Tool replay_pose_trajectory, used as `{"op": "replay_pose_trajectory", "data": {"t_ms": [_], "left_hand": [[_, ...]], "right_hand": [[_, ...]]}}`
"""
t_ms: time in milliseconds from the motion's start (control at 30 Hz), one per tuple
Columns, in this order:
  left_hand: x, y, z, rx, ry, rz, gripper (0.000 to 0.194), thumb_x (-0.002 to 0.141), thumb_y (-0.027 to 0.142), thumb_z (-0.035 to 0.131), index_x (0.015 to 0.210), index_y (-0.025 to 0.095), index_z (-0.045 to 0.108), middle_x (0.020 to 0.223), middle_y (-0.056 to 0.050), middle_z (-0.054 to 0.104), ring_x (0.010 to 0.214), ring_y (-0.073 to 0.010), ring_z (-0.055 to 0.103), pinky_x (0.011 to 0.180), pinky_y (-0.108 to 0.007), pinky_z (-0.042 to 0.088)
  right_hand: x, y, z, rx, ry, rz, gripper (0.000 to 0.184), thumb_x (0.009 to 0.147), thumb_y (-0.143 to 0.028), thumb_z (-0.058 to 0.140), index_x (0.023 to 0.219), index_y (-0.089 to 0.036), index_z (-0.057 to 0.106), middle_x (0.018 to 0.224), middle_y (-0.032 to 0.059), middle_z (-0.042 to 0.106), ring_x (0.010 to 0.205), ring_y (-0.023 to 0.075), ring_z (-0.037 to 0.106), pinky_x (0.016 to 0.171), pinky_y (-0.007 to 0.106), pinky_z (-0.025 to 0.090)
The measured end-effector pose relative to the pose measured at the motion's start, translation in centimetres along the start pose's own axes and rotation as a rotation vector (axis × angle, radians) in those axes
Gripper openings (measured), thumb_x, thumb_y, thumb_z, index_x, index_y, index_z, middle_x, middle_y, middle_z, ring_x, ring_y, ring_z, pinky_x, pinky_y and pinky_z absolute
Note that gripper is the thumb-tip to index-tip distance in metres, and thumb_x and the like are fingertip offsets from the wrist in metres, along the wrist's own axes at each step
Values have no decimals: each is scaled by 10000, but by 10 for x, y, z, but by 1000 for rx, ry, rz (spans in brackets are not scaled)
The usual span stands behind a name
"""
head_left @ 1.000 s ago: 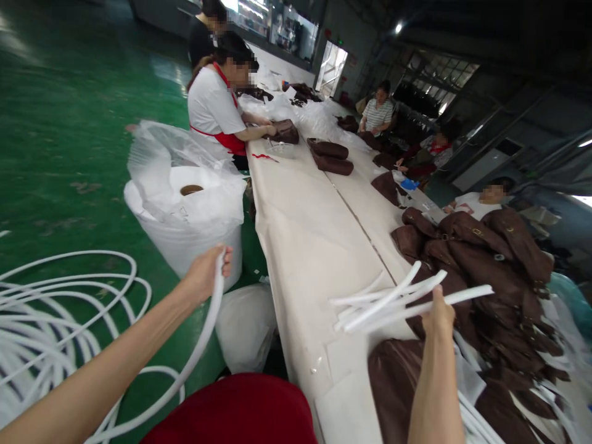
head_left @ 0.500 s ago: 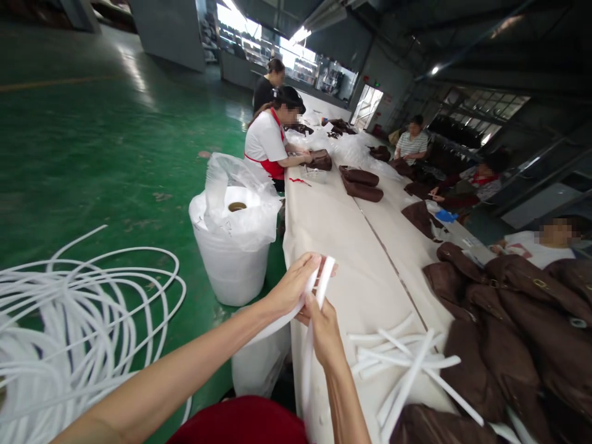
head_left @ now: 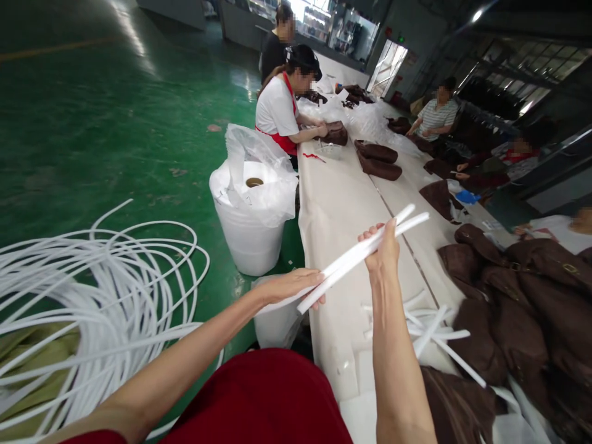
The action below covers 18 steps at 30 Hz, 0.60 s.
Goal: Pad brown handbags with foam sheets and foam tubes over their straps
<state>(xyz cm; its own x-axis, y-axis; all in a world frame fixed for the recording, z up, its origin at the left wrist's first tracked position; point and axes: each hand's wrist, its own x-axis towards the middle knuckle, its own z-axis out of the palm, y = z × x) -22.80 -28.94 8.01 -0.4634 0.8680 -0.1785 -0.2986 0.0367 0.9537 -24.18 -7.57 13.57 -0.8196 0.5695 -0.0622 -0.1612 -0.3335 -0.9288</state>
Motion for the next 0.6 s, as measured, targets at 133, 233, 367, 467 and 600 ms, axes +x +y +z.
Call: {"op": "replay_pose_trajectory", "data": {"t_ms": [133,233,367,467,600], "left_hand": [[-18,-16,-7,32,45,-1,499,882,625,540,931,134,614,874,-76,666,674,-154,632,603,-253,499],[-29,-20,-10,31,64,-19,496,871,617,553,944,130,608,889,-77,666,676,-154,630,600,-252,490],[-37,-26,-3,62,182,-14,377,851,512,584,828,139,629,741,-30,628,612,-140,575,582,-252,442],[-31,-32,-1,82,534,6,236,764,349,618,626,163,573,568,19,517,529,-114,458,495,-226,323],[-21,-23,-33,-25,916,82,249,792,316,474,575,199,437,474,65,297,436,-91,270,437,-225,183]], "right_hand": [[16,-1,-7,-21,20,-40,332,952,-371,593,1205,-156,580,1161,86,612,960,200,632,808,390,563],[22,-2,-11,-24,18,-70,316,974,-386,554,1178,-148,593,1119,80,623,925,183,641,784,366,564],[27,2,-17,3,40,-106,311,983,-400,535,1141,-141,605,1062,69,631,862,159,645,736,329,564],[22,13,-26,35,70,-128,286,968,-377,569,1125,-140,602,1025,57,634,817,149,637,695,308,564],[-3,24,-58,94,96,-145,271,962,-399,575,924,-132,601,749,-23,573,563,77,527,515,211,479]]}}
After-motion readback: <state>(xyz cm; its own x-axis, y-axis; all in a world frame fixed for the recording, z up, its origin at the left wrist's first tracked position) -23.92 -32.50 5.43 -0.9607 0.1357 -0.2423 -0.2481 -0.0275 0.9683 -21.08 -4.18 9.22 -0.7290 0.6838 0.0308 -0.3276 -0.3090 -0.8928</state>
